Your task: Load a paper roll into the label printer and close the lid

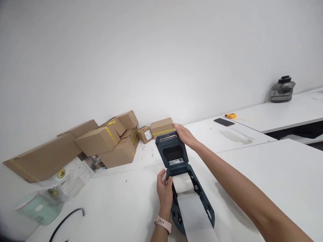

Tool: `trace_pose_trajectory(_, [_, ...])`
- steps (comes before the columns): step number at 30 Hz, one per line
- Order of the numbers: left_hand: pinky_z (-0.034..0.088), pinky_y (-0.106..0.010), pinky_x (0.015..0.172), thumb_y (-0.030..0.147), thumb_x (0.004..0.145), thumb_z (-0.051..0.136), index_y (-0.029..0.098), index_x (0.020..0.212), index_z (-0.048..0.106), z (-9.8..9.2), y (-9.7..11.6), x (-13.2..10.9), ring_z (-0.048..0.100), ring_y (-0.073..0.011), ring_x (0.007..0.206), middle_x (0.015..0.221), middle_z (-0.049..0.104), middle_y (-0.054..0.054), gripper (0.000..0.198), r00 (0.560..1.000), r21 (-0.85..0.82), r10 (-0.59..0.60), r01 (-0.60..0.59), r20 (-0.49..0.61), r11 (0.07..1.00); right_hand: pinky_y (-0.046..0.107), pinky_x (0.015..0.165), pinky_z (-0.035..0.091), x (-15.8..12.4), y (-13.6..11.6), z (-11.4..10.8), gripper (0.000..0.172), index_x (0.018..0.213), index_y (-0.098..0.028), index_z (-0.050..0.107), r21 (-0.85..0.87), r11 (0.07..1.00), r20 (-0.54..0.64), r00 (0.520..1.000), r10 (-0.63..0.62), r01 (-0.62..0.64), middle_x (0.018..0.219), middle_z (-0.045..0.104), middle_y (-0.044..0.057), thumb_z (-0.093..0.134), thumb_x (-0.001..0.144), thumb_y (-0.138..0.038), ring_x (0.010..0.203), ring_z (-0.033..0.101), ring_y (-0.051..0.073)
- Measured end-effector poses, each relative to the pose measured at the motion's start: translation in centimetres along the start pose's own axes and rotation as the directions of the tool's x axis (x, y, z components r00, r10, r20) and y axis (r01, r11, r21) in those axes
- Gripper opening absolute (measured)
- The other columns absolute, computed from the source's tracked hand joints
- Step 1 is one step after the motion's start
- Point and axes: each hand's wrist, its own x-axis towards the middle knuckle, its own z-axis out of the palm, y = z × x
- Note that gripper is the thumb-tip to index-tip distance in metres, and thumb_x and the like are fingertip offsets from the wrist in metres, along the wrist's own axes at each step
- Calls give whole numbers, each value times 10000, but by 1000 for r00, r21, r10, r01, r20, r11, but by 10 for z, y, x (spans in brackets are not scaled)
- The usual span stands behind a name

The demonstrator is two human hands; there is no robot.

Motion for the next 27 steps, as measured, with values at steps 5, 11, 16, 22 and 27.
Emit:
trace_pose_trajectory(5, [508,-309,944,387,833,631,193,1313,504,-2,0,-3,584,-251,1235,1394,559,-153,533,1000,-4,-27,27,14,1000,472,1023,428,-11,5,7,488,1087,-226,694,54,995,91,993,78,-83,1121,697,46,384,942,-574,1086,606,263])
trace_pose_trajectory(11, [504,-287,995,601,919,403,234,1429,372,-15,-6,-31,493,-244,1344,1575,331,-111,629,985,-196,-135,112,-105,974,496,1069,405,-94,1,-21,392,1251,-294,616,170,977,258,962,85,-131,1341,612,43,508,912,-459,1223,546,293])
trace_pose_trajectory(16, [413,-287,1104,617,924,359,257,1441,396,-30,16,-64,353,-224,1444,1581,349,-54,631,990,-173,-90,70,-111,982,518,1196,233,-179,23,-26,328,1051,-354,721,52,982,272,949,160,-181,1508,458,-15,469,940,-533,1488,206,306])
trace_pose_trajectory(22, [474,-282,1030,583,757,687,314,1525,238,-25,43,-95,327,-272,1455,1615,283,-44,929,939,-149,-316,335,137,930,540,1151,335,-231,48,-11,770,1505,-434,301,82,848,137,849,511,-524,1645,184,-38,547,818,-680,1491,197,352])
trace_pose_trajectory(27, [507,-281,973,556,699,760,241,1513,236,-20,29,-107,502,-271,1329,1532,420,-100,1017,894,-253,-411,445,178,859,462,1083,442,-243,46,-5,867,1534,-355,277,311,657,164,720,674,-687,1595,338,50,607,796,-670,1419,381,336])
